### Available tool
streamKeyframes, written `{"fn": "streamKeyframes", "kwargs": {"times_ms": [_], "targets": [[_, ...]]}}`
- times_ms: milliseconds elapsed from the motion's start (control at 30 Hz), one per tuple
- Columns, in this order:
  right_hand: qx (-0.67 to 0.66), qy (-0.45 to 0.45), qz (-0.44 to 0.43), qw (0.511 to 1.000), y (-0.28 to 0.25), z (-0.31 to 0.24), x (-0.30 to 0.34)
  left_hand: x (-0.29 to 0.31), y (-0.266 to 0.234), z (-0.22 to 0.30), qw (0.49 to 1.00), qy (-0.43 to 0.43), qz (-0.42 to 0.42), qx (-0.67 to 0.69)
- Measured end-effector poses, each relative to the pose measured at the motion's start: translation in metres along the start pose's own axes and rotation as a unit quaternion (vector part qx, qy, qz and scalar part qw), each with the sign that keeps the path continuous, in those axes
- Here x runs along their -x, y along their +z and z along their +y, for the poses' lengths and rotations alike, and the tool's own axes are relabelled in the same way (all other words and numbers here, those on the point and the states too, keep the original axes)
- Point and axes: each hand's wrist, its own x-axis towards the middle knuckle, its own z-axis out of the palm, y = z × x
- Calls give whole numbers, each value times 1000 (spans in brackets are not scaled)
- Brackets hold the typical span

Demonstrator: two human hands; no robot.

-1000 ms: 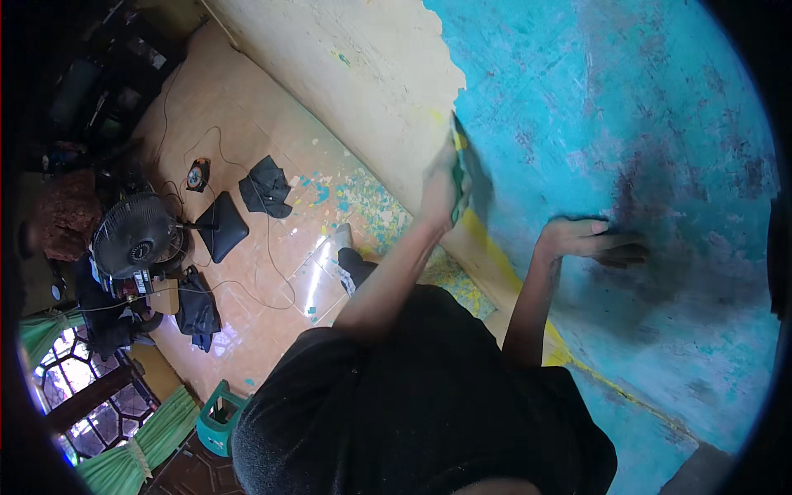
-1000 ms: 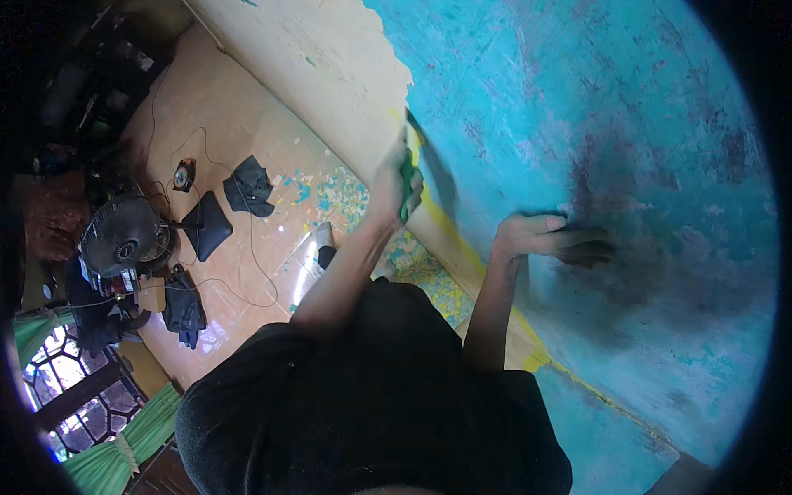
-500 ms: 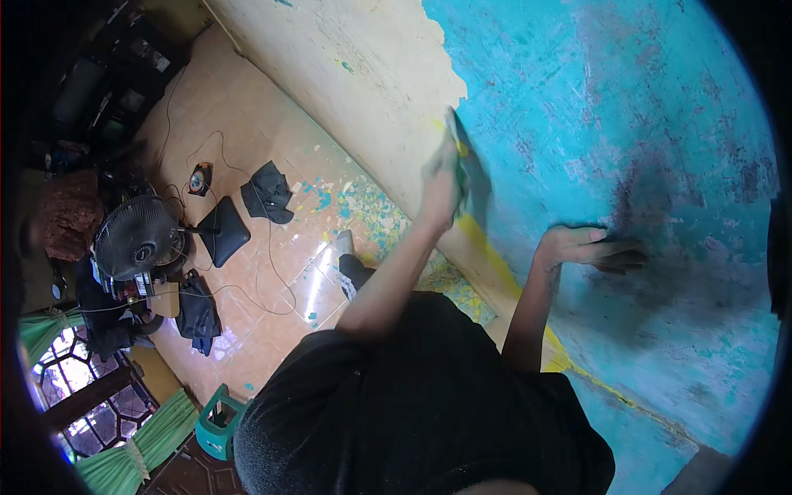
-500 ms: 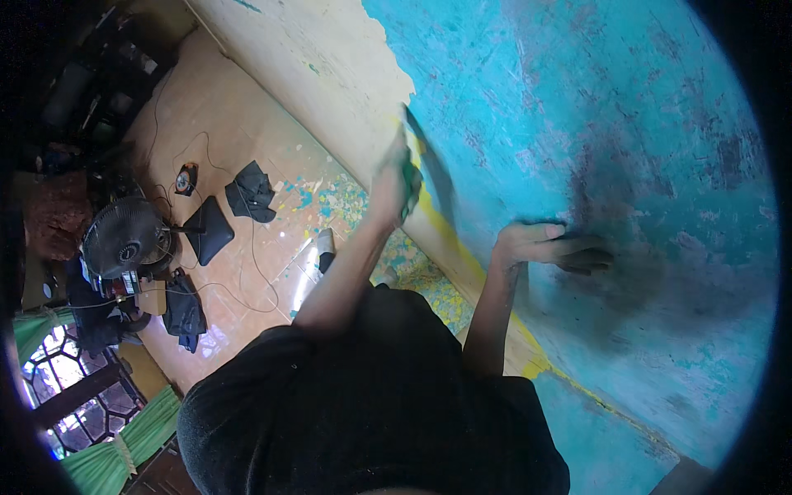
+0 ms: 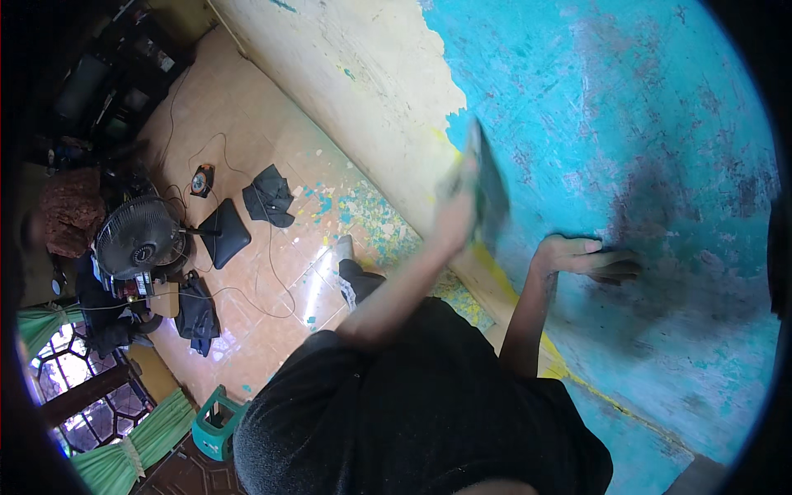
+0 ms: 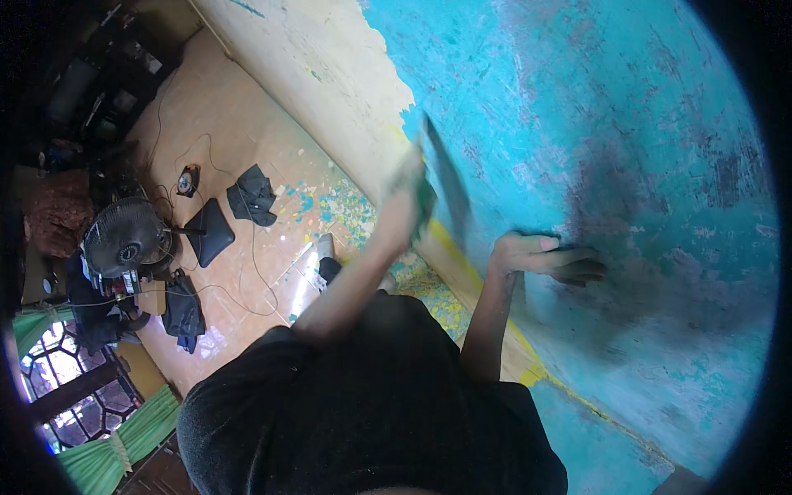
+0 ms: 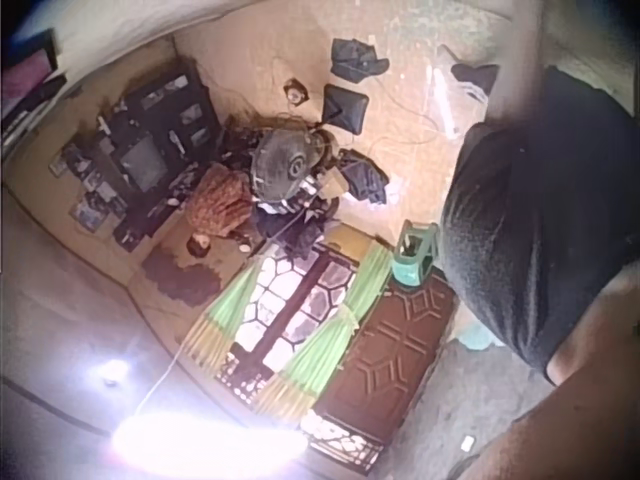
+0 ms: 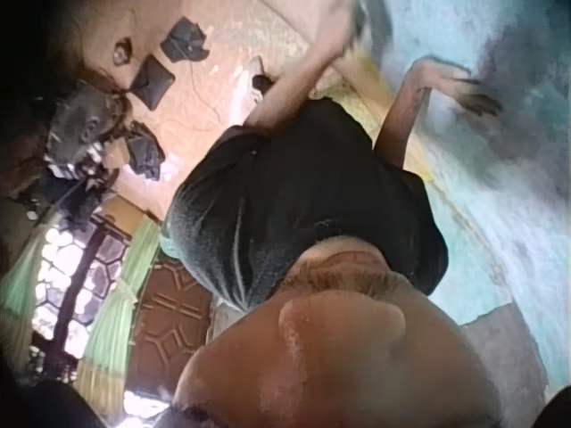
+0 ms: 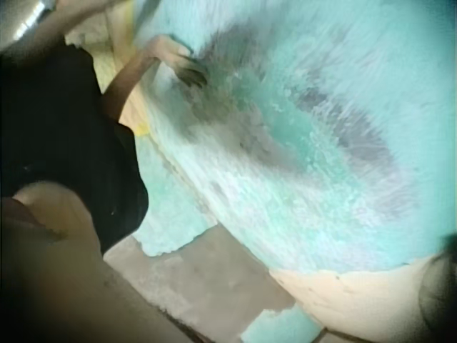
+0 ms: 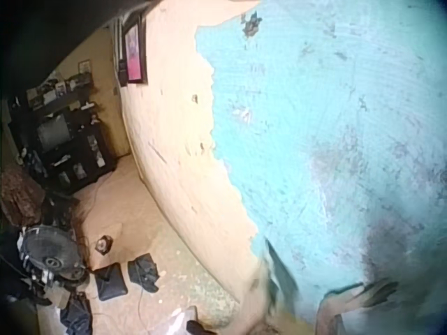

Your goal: The person scrapes old paint from a wall using a metal scraper, producing paint chips.

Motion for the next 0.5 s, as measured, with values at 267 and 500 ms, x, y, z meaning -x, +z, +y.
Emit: {"fn": "streamKeyframes", "kwargs": {"times_ms": [267, 500], "targets": [[13, -15, 13, 1000, 0, 7, 3, -4, -2, 26, 1000, -4, -12, -9], [17, -12, 21, 1000, 5, 7, 6, 6, 11, 22, 999, 5, 9, -34]]}}
